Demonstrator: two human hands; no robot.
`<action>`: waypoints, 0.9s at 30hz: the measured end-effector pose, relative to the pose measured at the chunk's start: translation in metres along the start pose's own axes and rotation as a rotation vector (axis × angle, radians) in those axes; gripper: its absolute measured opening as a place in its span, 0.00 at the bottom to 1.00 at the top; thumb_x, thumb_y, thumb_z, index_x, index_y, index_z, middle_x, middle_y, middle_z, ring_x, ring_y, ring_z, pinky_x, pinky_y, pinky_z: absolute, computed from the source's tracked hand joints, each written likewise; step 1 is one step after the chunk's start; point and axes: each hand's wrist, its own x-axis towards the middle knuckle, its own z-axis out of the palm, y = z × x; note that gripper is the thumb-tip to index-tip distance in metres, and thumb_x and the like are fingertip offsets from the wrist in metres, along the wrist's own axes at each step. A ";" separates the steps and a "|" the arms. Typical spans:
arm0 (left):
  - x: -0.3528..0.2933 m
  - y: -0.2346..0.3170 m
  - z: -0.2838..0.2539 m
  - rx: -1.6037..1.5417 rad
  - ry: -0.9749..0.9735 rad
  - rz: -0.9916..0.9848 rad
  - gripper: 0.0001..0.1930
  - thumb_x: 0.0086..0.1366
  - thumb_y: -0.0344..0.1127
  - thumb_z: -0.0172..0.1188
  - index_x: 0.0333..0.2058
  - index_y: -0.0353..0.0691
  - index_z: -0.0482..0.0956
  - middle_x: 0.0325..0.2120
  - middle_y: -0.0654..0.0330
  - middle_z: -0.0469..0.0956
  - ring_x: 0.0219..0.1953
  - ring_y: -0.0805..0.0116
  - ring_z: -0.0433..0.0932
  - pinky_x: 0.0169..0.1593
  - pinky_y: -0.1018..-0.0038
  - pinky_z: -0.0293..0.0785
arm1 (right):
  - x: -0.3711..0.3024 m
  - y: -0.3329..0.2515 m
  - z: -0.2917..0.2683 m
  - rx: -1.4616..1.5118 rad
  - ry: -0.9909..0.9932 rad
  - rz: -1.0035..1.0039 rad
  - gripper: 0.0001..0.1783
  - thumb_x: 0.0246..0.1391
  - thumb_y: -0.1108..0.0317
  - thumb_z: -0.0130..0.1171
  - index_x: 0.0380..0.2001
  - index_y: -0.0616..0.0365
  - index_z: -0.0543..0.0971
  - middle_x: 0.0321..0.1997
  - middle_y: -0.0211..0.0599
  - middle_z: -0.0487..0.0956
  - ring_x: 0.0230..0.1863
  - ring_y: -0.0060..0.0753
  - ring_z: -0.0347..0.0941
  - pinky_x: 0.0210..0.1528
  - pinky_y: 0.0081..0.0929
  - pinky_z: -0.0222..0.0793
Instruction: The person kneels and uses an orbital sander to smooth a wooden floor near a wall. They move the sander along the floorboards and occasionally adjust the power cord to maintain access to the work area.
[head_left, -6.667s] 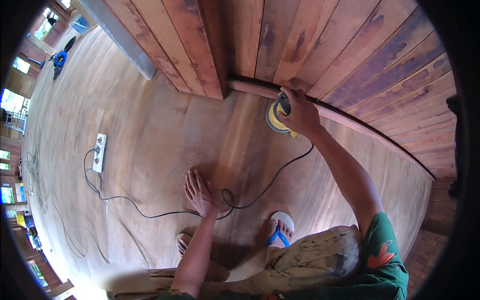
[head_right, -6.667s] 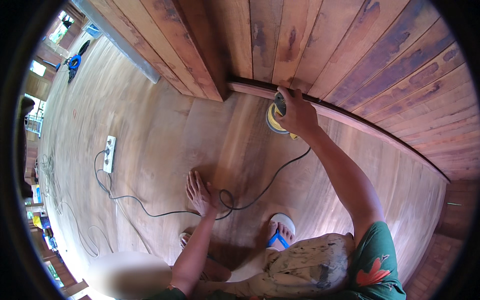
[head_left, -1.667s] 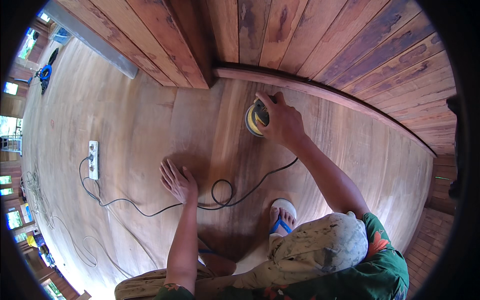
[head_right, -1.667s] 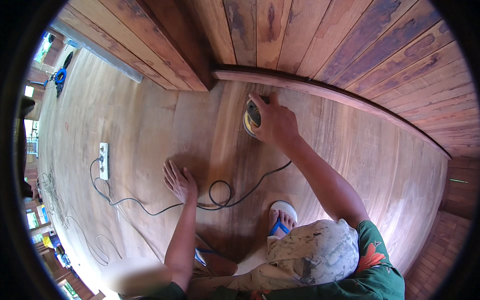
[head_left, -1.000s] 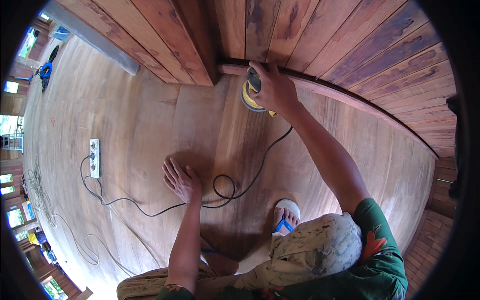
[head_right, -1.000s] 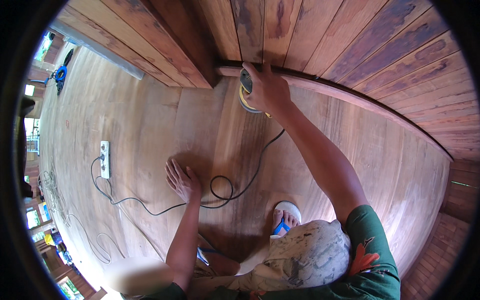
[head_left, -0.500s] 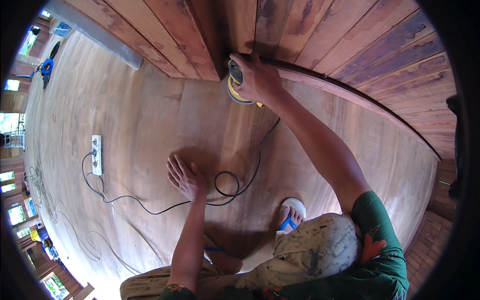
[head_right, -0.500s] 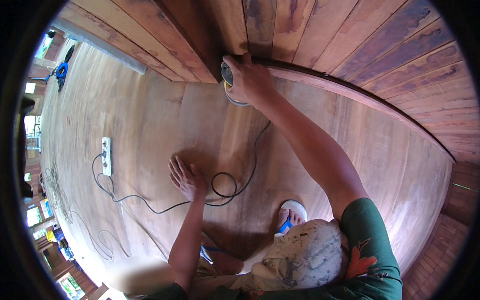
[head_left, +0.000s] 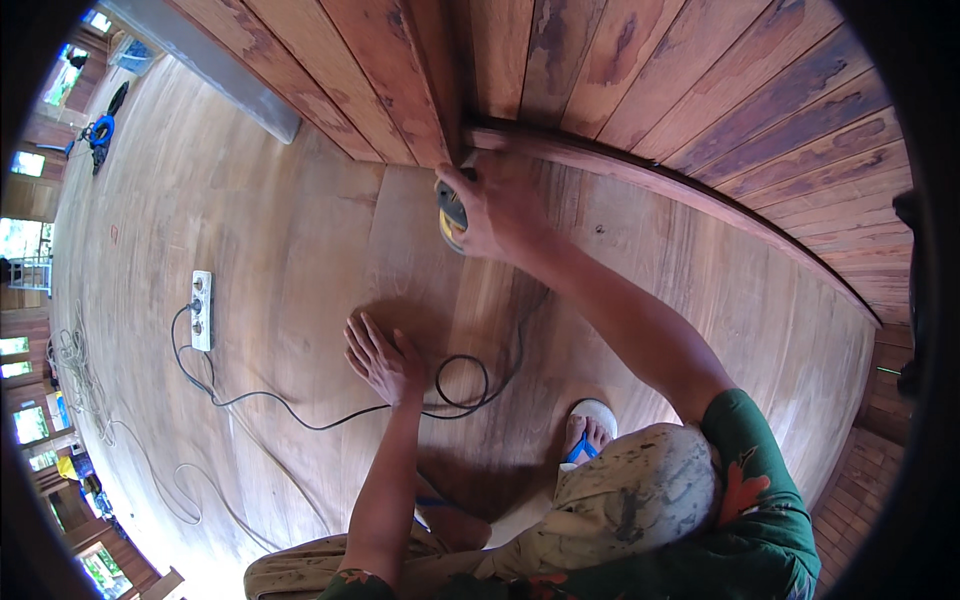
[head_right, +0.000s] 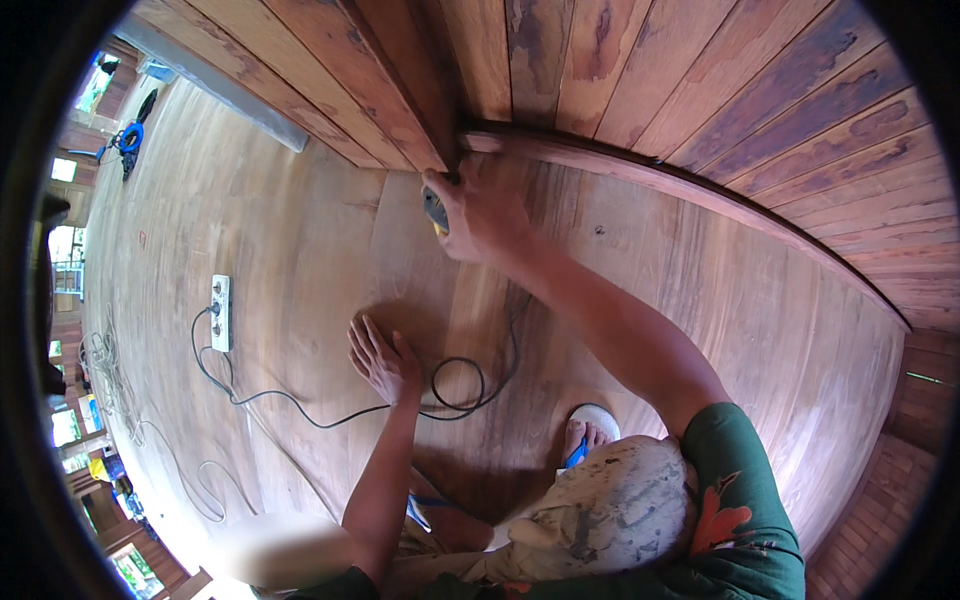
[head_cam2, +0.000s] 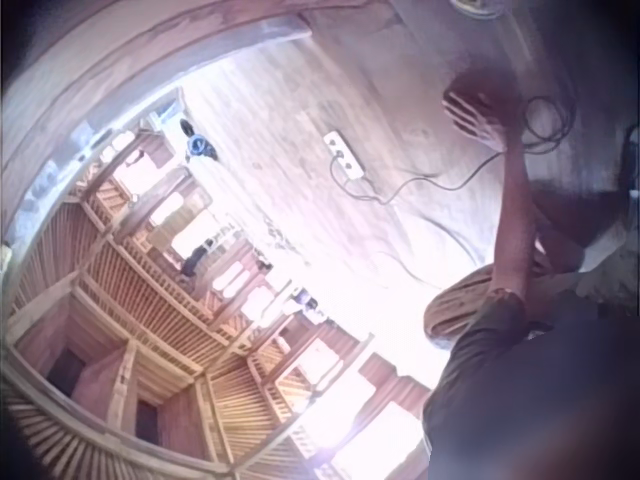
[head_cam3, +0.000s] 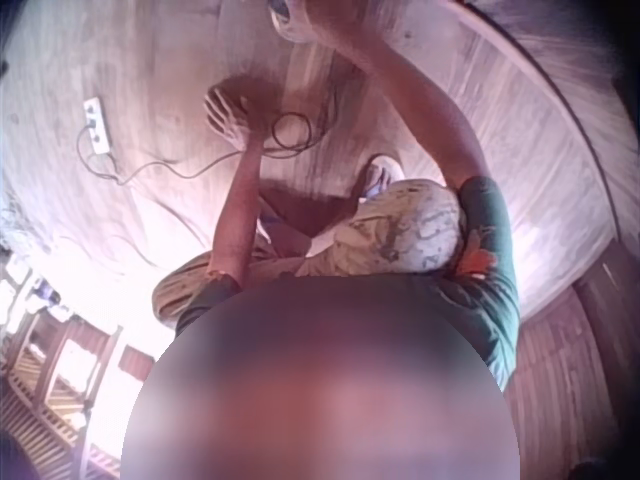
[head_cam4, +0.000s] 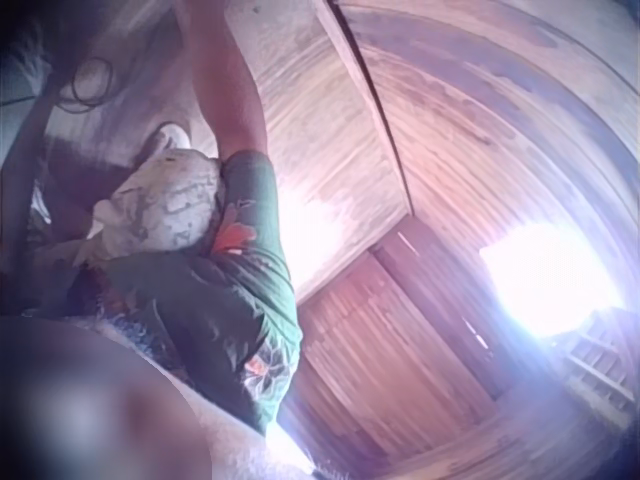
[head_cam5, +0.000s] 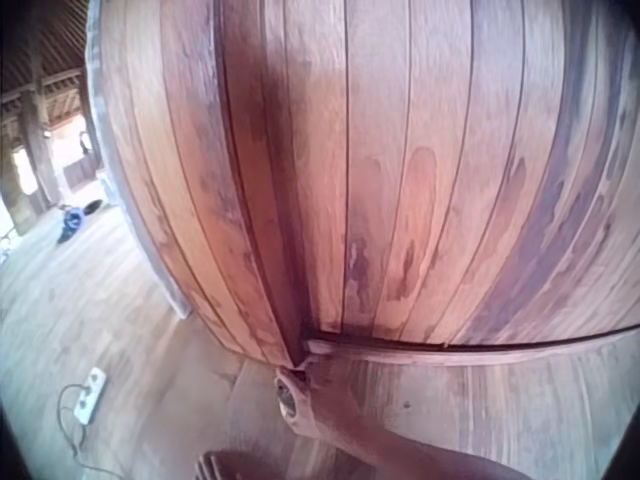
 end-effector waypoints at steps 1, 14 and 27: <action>0.000 0.000 0.000 -0.001 0.000 -0.002 0.37 0.81 0.50 0.51 0.81 0.40 0.59 0.83 0.48 0.56 0.85 0.47 0.51 0.84 0.44 0.45 | -0.006 -0.004 0.000 0.025 -0.026 -0.007 0.46 0.49 0.51 0.78 0.72 0.37 0.73 0.57 0.56 0.78 0.43 0.63 0.87 0.45 0.54 0.87; -0.002 0.000 0.001 0.006 0.008 0.000 0.37 0.82 0.52 0.51 0.82 0.43 0.58 0.83 0.51 0.56 0.85 0.50 0.52 0.84 0.46 0.45 | 0.035 0.035 -0.004 0.047 -0.006 0.143 0.47 0.49 0.55 0.78 0.73 0.41 0.73 0.62 0.59 0.77 0.44 0.64 0.88 0.49 0.56 0.87; -0.001 -0.009 0.012 0.029 0.039 0.011 0.36 0.82 0.54 0.50 0.82 0.46 0.59 0.83 0.52 0.57 0.84 0.50 0.54 0.84 0.46 0.45 | 0.047 0.037 -0.001 0.092 -0.041 0.179 0.45 0.53 0.54 0.73 0.74 0.39 0.72 0.62 0.60 0.76 0.47 0.67 0.88 0.50 0.55 0.88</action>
